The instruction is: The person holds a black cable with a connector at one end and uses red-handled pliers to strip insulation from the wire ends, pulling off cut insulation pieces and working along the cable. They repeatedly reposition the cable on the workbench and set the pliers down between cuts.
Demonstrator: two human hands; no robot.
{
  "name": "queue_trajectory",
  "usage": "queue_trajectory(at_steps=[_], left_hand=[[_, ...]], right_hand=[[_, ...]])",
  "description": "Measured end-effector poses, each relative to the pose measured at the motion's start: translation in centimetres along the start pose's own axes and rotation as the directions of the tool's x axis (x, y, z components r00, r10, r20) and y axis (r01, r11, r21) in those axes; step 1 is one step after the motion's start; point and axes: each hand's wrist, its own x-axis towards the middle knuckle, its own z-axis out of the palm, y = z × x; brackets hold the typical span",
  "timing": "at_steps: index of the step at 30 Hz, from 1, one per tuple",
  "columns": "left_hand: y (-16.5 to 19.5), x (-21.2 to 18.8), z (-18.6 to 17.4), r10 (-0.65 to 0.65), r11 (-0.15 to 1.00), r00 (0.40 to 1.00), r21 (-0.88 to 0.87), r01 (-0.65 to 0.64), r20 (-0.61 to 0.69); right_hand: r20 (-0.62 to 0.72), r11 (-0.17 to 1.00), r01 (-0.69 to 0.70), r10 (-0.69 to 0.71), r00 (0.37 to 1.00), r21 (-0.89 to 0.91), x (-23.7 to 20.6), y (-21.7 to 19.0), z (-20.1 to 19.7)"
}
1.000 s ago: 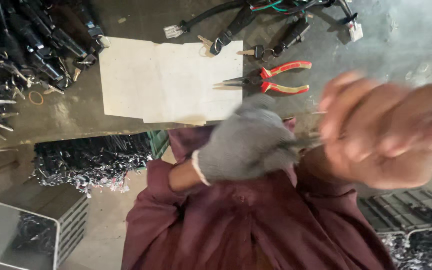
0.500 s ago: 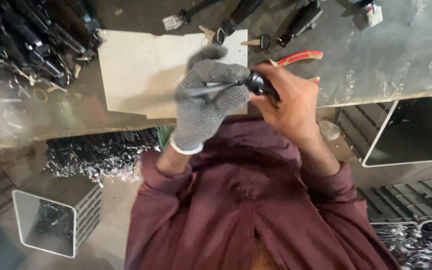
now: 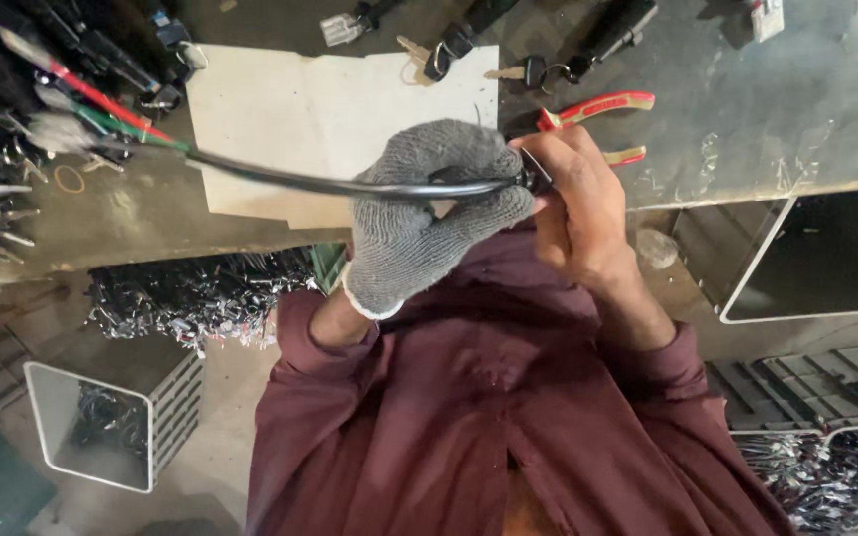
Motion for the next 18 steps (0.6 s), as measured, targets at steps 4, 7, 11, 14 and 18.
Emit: queue_trajectory(at_steps=[4,7,11,14,18], left_hand=[[-1.0,0.7,0.5,0.007,0.986,0.999,-0.169,0.002,0.049],[-1.4,1.1,0.4,-0.201,0.793,0.957,-0.539,0.283,0.207],[-1.5,1.6,0.0,0.167,0.982,0.978,-0.109,-0.154,0.127],[-1.4,1.7,-0.3,0.211,0.977,0.965,-0.005,-0.213,0.153],[-1.2,1.5,-0.3,0.025,0.996,0.992,-0.084,-0.015,0.125]], right_hand=[[-0.009,0.993,-0.108,0.108,0.994,-0.036,-0.9,-0.3,0.3],[-0.017,0.989,-0.141,0.142,0.99,0.05,-0.7,-0.6,0.4],[-0.015,0.984,-0.14,0.143,0.99,0.111,-0.6,-0.4,0.5],[0.037,0.984,-0.146,0.142,0.989,0.105,-0.7,-0.5,0.7],[0.045,0.915,-0.304,0.303,0.952,0.265,-0.5,-1.4,1.0]])
